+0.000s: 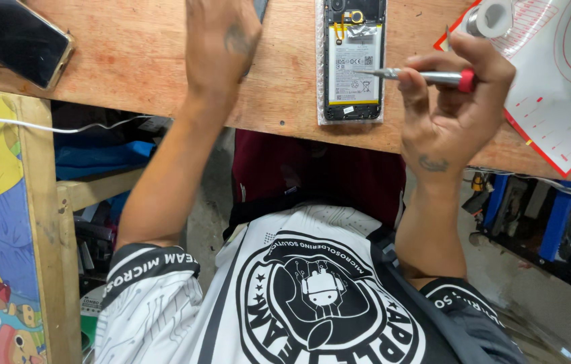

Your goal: The person uses a screwdriver to tighten screws on the internal frame of a disassembled smartphone. After securing the components, the person aligns and snaps the back cover onto the phone body, completing the reassembly.

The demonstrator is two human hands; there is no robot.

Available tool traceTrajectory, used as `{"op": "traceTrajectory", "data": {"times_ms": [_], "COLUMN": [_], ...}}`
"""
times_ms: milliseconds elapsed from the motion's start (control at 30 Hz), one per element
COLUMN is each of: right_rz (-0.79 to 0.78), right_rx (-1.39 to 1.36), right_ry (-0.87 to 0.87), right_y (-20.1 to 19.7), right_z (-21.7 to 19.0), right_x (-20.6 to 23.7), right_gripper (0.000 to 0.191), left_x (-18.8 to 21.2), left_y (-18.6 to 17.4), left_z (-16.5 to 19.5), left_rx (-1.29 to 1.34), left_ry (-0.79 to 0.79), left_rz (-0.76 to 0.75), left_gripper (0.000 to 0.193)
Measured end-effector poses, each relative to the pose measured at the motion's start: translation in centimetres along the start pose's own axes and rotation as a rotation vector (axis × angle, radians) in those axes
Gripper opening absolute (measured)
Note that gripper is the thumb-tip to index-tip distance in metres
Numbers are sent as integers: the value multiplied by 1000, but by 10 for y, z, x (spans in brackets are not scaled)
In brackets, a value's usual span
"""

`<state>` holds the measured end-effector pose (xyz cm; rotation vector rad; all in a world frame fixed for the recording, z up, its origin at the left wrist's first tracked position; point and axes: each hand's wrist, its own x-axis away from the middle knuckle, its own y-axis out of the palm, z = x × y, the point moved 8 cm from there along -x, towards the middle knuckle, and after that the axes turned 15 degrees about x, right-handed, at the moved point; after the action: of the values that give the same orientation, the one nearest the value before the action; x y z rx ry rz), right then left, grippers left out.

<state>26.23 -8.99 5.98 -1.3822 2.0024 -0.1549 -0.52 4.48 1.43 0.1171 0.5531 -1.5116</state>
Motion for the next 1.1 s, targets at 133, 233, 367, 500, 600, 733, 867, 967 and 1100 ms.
{"op": "traceTrajectory", "data": {"times_ms": [133,233,367,500,600,733,867,967,1100], "right_rz": [62,112,58,22,-9,-37,-59,-110,-116], "right_rx": [-6,-10,3,38,19,16,75,142,201], "right_ry": [-11,75,86,104,114,102,94,5,-42], "right_y": [-21,-31,-30,-28,-24,-20,-20,-18,-17], "right_z": [-10,-12,-16,-18,-18,-19,-21,-33,-44], "right_x": [17,35,44,44,42,40,32,24,11], "right_gripper": [48,52,51,49,48,48,52,63,66], "left_x": [42,75,89,94,96,95,91,89,83], "left_y": [42,65,73,74,74,73,71,73,72], "left_z": [48,69,75,73,74,77,87,86,91], "left_rx": [336,515,606,589,595,534,436,457,408], "left_ry": [-59,-153,-184,-203,-221,-181,-86,-151,-72], "left_rz": [-199,-290,-297,-317,-322,-319,-308,-307,-256], "left_gripper": [10,14,21,27,25,25,24,26,24]}}
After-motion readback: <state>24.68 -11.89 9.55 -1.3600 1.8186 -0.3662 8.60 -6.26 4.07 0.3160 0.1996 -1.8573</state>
